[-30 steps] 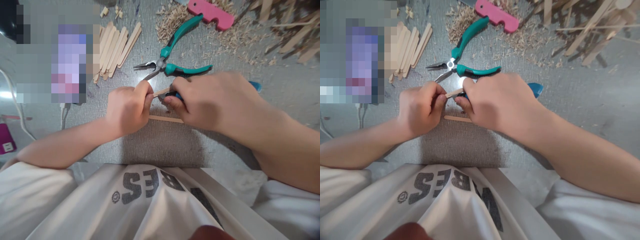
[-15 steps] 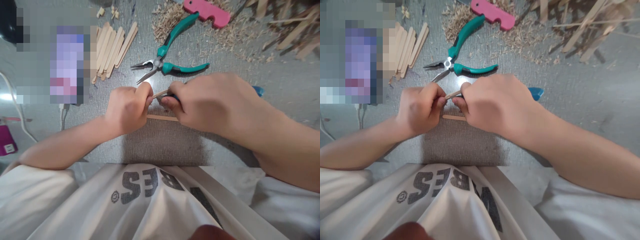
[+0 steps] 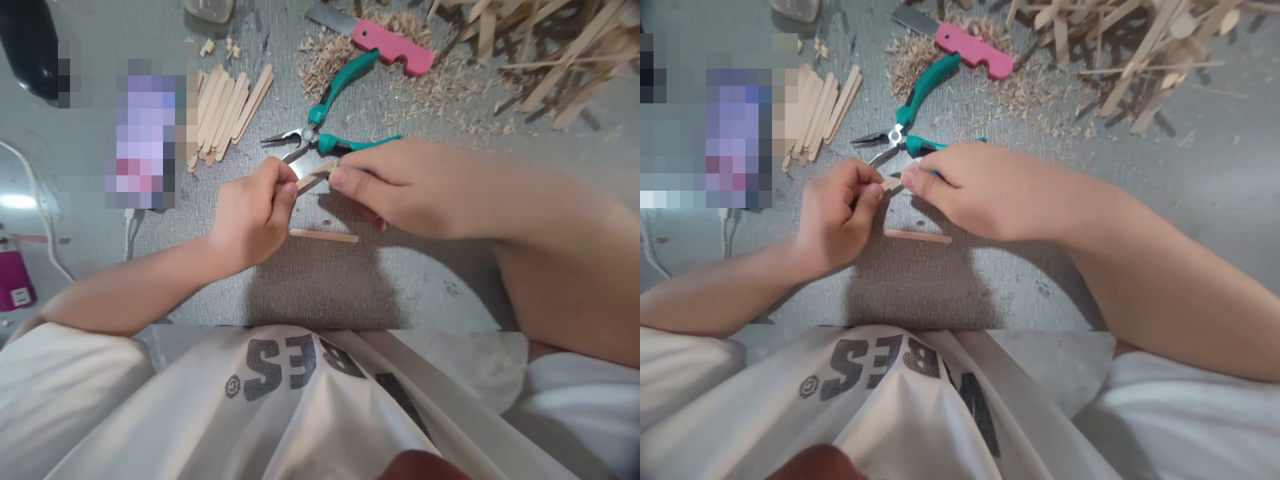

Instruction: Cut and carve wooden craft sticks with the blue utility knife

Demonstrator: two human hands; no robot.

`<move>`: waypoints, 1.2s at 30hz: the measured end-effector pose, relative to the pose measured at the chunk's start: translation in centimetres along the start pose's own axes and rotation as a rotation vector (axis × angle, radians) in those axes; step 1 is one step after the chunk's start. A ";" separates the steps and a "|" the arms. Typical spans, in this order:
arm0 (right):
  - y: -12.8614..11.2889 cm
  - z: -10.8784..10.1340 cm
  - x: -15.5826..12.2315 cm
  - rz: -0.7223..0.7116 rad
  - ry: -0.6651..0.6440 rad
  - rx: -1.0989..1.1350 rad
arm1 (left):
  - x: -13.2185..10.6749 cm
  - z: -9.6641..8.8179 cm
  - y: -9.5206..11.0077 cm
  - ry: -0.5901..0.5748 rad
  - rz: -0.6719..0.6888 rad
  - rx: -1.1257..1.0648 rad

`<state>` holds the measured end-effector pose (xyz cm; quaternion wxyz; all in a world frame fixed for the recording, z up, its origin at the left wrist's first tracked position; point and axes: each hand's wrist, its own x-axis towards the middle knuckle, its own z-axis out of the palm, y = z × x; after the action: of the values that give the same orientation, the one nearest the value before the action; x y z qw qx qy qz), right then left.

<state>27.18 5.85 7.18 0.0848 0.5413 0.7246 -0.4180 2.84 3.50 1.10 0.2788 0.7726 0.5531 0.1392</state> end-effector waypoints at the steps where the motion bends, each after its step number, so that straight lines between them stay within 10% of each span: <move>1: 0.0 -0.3 -0.2 -0.023 -0.026 0.116 | 0.0 -0.1 0.1 0.000 -0.012 -0.023; 7: -0.3 -0.4 -0.1 0.004 -0.068 0.522 | -0.2 0.0 0.2 0.007 -0.026 -0.122; 18: 0.5 3.7 1.2 -0.219 0.364 0.811 | 0.1 1.8 -1.7 -0.043 0.303 -0.457; 31: 0.1 3.5 0.2 -0.322 0.284 0.485 | -0.4 2.0 -1.8 0.312 0.664 -0.198; 36: 0.9 2.0 0.5 -0.301 0.193 0.167 | -0.4 1.4 -1.3 0.256 0.535 -0.215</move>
<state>27.13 4.84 5.14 -0.0933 0.4696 0.7650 -0.4307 2.39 3.02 -0.79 0.2405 0.8331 0.3428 0.3614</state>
